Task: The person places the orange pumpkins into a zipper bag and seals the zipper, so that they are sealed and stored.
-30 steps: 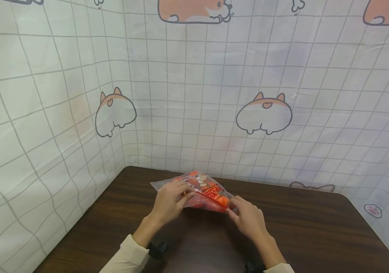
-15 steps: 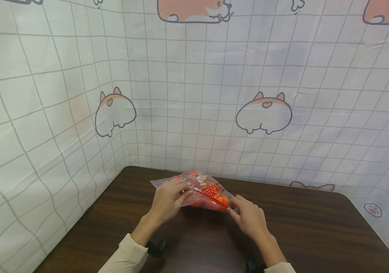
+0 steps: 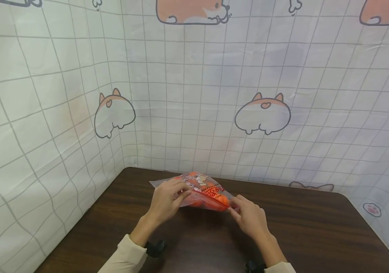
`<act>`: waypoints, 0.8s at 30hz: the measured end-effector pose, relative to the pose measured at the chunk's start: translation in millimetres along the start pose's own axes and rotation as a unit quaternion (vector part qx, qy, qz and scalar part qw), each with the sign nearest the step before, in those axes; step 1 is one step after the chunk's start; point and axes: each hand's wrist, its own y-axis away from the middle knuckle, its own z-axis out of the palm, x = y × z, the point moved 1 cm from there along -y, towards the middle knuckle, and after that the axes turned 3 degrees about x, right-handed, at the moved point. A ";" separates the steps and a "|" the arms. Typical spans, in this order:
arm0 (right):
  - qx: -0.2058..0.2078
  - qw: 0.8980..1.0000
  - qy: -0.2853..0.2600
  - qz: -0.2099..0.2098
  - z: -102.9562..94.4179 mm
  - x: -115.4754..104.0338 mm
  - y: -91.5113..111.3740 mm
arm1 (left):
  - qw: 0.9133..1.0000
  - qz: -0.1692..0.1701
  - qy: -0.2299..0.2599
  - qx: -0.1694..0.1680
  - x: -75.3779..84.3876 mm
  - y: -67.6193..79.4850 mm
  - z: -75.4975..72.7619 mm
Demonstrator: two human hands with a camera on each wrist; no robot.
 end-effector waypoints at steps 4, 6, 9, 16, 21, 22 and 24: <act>-0.002 1.000 0.000 0.005 -0.6 0.8 -0.3 | 1.000 -0.003 -0.006 0.007 -0.2 -0.2 -1.7; -0.005 1.000 -0.001 0.006 -0.8 1.4 -0.7 | 1.000 -0.004 -0.008 0.010 -0.3 -0.6 -2.6; -0.008 1.000 0.001 0.008 -0.9 2.9 -1.2 | 1.000 -0.006 -0.006 0.016 -0.7 -1.4 -3.7; -0.017 1.000 0.003 0.018 -0.2 9.2 -0.4 | 1.000 -0.015 0.002 0.020 -3.8 -2.3 -6.1; -0.022 0.999 0.005 0.031 -0.6 14.4 1.4 | 0.999 -0.034 0.002 0.025 -7.5 -3.2 -10.1; -0.021 0.999 0.003 0.032 -0.8 15.2 1.6 | 0.999 -0.036 0.003 0.026 -8.1 -3.3 -10.8; -0.021 0.999 0.002 0.032 -1.2 16.6 2.0 | 0.999 -0.039 0.007 0.024 -8.9 -3.7 -11.8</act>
